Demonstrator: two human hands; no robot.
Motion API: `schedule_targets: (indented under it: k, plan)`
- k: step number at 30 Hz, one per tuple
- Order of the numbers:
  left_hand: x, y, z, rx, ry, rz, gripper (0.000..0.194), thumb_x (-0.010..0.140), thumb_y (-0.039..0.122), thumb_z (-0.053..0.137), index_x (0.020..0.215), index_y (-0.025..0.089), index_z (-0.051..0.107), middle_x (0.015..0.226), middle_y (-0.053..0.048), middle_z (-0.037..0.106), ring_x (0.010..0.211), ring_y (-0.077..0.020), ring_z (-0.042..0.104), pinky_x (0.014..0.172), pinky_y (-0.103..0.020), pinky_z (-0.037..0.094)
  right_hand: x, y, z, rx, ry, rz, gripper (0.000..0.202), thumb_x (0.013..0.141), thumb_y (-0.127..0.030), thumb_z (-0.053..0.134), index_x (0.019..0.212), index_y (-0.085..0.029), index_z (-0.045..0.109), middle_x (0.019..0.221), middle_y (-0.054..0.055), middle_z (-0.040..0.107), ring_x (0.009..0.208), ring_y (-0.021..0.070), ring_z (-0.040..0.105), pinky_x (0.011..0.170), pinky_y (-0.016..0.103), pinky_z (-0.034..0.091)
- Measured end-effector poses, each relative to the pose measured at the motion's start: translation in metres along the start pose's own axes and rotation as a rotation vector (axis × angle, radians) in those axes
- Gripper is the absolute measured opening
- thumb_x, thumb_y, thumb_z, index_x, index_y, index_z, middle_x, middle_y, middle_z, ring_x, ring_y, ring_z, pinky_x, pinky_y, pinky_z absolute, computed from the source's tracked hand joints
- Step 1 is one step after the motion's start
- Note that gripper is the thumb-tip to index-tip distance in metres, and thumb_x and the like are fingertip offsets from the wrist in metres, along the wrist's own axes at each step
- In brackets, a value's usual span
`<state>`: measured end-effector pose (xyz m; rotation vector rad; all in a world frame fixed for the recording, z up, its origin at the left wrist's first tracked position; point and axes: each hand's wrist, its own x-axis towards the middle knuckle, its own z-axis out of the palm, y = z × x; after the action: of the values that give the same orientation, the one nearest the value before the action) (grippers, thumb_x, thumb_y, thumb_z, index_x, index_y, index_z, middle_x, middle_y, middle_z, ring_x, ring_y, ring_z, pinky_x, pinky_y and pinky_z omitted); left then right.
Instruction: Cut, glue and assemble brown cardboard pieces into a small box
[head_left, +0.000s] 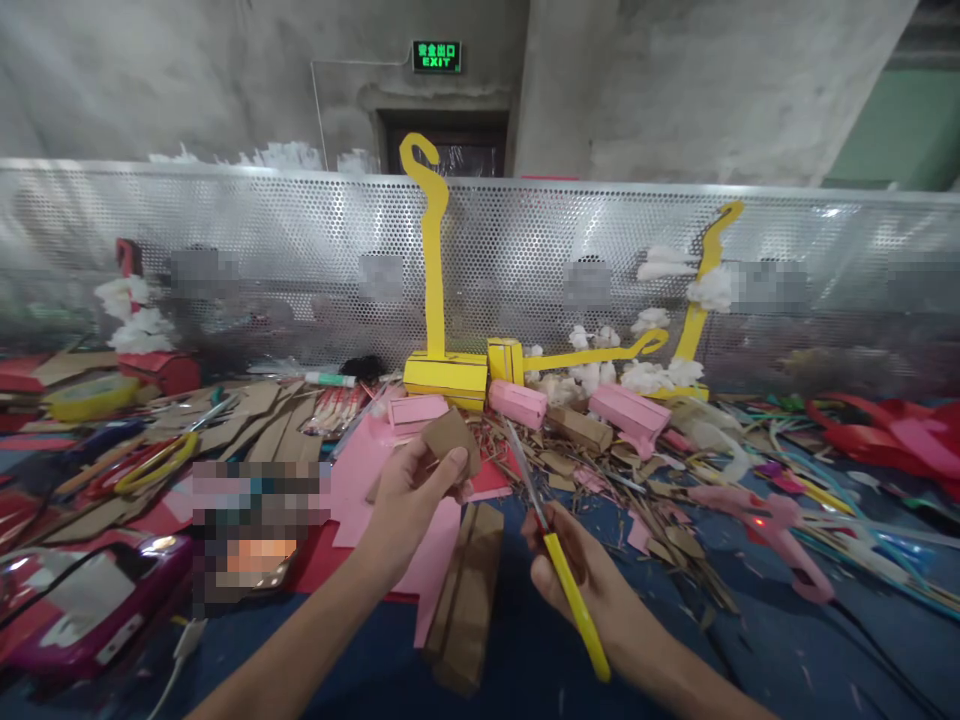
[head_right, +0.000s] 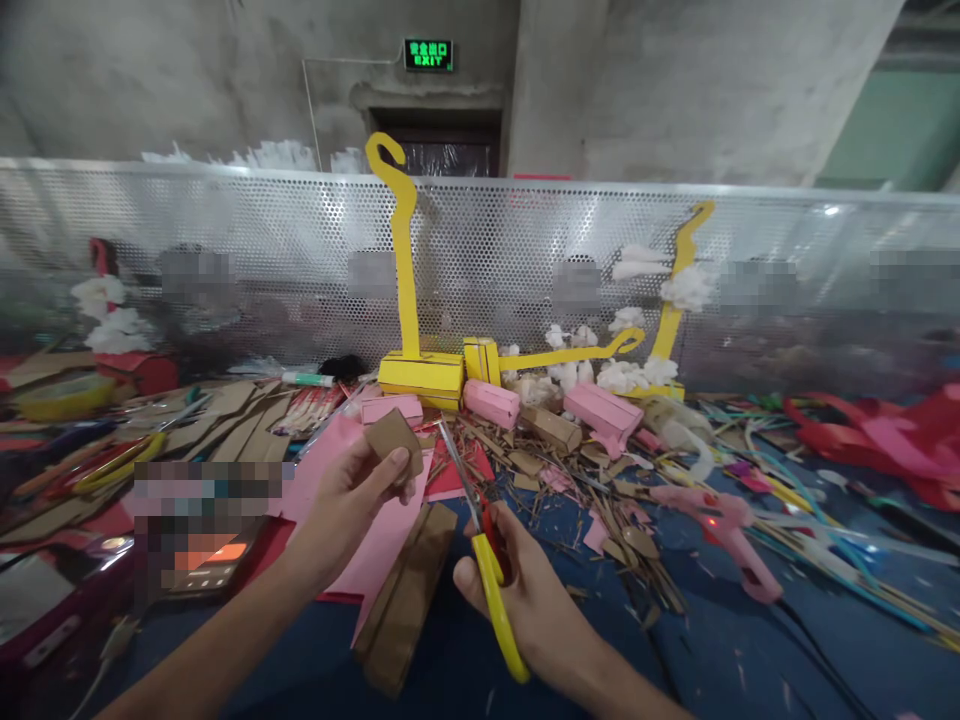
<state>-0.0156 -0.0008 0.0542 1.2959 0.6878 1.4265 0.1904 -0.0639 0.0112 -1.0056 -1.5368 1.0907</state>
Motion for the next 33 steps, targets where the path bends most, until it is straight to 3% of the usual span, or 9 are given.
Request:
schedule_targets:
  k: [4,9,14,18,21,24,28,33]
  plan:
    - [0.001,-0.002,0.000,0.025,0.059,-0.039,0.031,0.087,0.044,0.070,0.098,0.015,0.072,0.086,-0.005,0.071,0.069,-0.0132,0.057,0.063,-0.026,0.050,0.008,0.004,-0.010,-0.057,0.025,0.006,0.050,0.083,-0.064,0.069,0.108,-0.021,0.058,0.096,0.003,0.056,0.084,0.0178,0.054,0.078,0.027,0.049]
    - [0.002,-0.002,0.000,-0.026,0.098,-0.018,0.025,0.081,0.035,0.078,0.094,0.016,0.068,0.085,-0.001,0.069,0.069,-0.0104,0.059,0.066,-0.022,0.050,0.012,0.002,-0.015,-0.040,0.085,0.039,0.054,0.081,-0.072,0.065,0.097,-0.021,0.059,0.088,0.002,0.055,0.077,0.0167,0.053,0.071,0.026,0.049]
    - [0.001,0.000,0.000,-0.139,0.088,-0.063,0.045,0.075,0.028,0.084,0.110,0.024,0.057,0.098,0.000,0.072,0.084,-0.0169,0.071,0.086,-0.036,0.056,0.007,-0.002,-0.007,0.011,0.037,0.053,0.051,0.074,-0.065,0.078,0.098,-0.023,0.061,0.094,0.003,0.060,0.086,0.0189,0.057,0.077,0.027,0.051]
    - [0.000,0.000,0.001,-0.024,0.071,-0.057,0.027,0.079,0.035,0.081,0.092,0.017,0.065,0.083,0.001,0.068,0.071,-0.0116,0.062,0.067,-0.023,0.050,0.005,-0.004,-0.005,0.044,-0.025,0.099,0.046,0.076,-0.057,0.080,0.094,-0.022,0.056,0.093,0.000,0.056,0.078,0.0149,0.052,0.073,0.025,0.049]
    - [-0.001,-0.002,0.001,0.015,0.066,-0.082,0.028,0.078,0.039,0.081,0.082,0.016,0.066,0.076,0.001,0.065,0.066,-0.0106,0.056,0.057,-0.020,0.043,0.004,-0.003,-0.006,0.000,-0.047,0.074,0.041,0.080,-0.053,0.078,0.091,-0.022,0.054,0.091,-0.001,0.055,0.076,0.0140,0.050,0.072,0.024,0.046]
    - [-0.003,-0.003,0.002,0.060,0.044,-0.117,0.032,0.080,0.045,0.078,0.076,0.016,0.064,0.073,0.001,0.062,0.063,-0.0111,0.053,0.054,-0.020,0.040,0.003,-0.001,-0.006,-0.066,-0.048,0.060,0.037,0.083,-0.052,0.074,0.089,-0.022,0.054,0.088,-0.001,0.055,0.078,0.0156,0.050,0.071,0.025,0.045]
    - [-0.007,-0.001,0.005,0.147,0.034,-0.058,0.038,0.082,0.047,0.076,0.066,0.016,0.058,0.066,0.003,0.053,0.061,-0.0106,0.046,0.054,-0.019,0.036,0.002,-0.004,-0.001,-0.110,-0.086,0.100,0.031,0.082,-0.041,0.076,0.092,-0.021,0.054,0.080,-0.004,0.050,0.068,0.0127,0.043,0.060,0.022,0.040]
    - [-0.008,-0.001,0.007,0.141,-0.002,-0.035,0.037,0.082,0.048,0.075,0.067,0.016,0.062,0.069,0.001,0.055,0.064,-0.0115,0.048,0.057,-0.020,0.038,0.005,-0.015,0.002,-0.269,-0.033,0.114,0.029,0.078,-0.034,0.078,0.086,-0.020,0.054,0.072,-0.006,0.049,0.063,0.0123,0.040,0.055,0.023,0.035]
